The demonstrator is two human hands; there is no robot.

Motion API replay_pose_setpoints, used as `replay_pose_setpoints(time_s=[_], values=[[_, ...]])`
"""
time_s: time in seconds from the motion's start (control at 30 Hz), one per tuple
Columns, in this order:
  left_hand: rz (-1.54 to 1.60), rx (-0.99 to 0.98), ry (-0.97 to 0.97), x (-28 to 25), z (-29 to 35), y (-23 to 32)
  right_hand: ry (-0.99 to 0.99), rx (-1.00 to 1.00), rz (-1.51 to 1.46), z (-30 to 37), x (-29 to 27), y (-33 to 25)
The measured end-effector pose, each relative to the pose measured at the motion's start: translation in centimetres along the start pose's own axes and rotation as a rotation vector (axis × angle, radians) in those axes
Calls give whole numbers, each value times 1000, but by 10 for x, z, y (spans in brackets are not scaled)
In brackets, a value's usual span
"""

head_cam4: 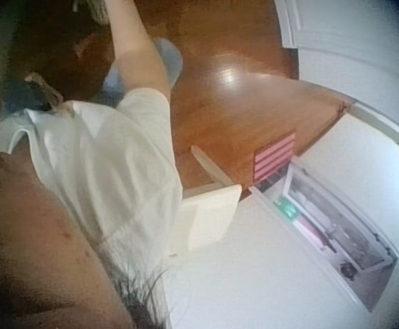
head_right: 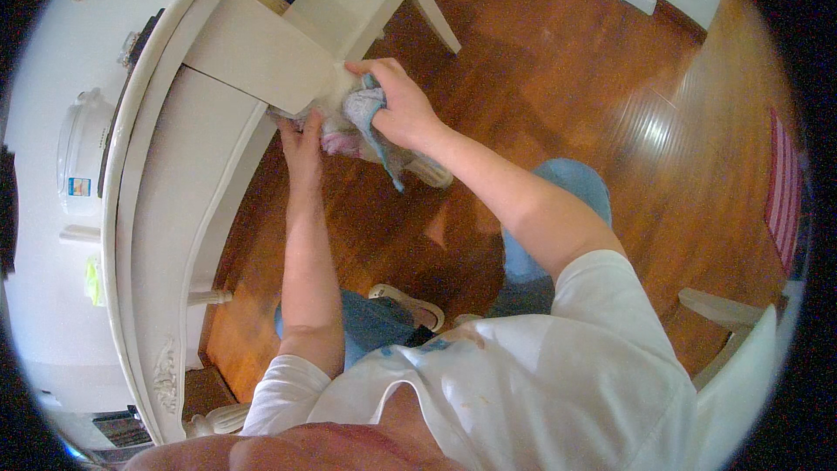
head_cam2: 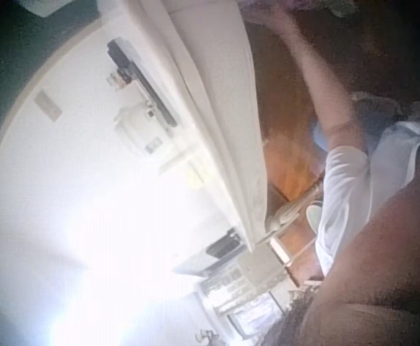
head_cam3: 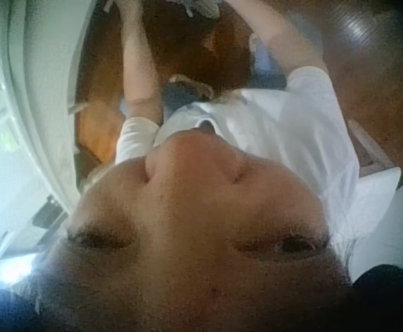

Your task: The person kneels on the floor and wipes a white table with a cloth, cleaning the tabletop, legs, and base. They use a bucket of water nearby and continue wiping different parts of the table throughout the clip.

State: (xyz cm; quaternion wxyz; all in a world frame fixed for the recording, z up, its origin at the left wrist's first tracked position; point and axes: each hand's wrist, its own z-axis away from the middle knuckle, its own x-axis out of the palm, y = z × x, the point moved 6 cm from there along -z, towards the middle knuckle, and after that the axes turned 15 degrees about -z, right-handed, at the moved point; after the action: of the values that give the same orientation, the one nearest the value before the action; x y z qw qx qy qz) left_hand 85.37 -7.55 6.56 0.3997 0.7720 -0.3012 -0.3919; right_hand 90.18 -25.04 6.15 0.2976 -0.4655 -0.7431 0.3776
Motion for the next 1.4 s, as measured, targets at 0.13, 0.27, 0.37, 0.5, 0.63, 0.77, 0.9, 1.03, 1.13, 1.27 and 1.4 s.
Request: replay_pose_setpoints(time_s=[0.13,0.27,0.37,0.5,0.63,0.77,0.9,1.03,1.13,1.27,1.4], values=[[359,-155,-179,0,-2,-22,15,-2,-11,1,0,-1],[451,-251,-191,-2,-2,-36,7,-4,17,1,1,-1],[499,-305,-106,-2,-1,-42,8,-18,6,0,2,-2],[503,-287,-19,3,3,-40,20,-16,15,1,2,-2],[495,-281,18,12,6,-37,10,5,-2,2,1,-1],[398,-291,137,14,16,-34,6,2,3,1,0,0],[78,-110,116,17,31,-12,1,13,10,1,1,3],[-112,-11,63,15,25,3,40,-31,1,4,2,0],[-16,-81,37,10,15,-2,50,-32,8,6,3,-2],[278,-116,-8,9,11,-17,52,-29,11,7,3,-5],[407,-249,49,9,14,-40,46,-15,8,6,4,-6]])
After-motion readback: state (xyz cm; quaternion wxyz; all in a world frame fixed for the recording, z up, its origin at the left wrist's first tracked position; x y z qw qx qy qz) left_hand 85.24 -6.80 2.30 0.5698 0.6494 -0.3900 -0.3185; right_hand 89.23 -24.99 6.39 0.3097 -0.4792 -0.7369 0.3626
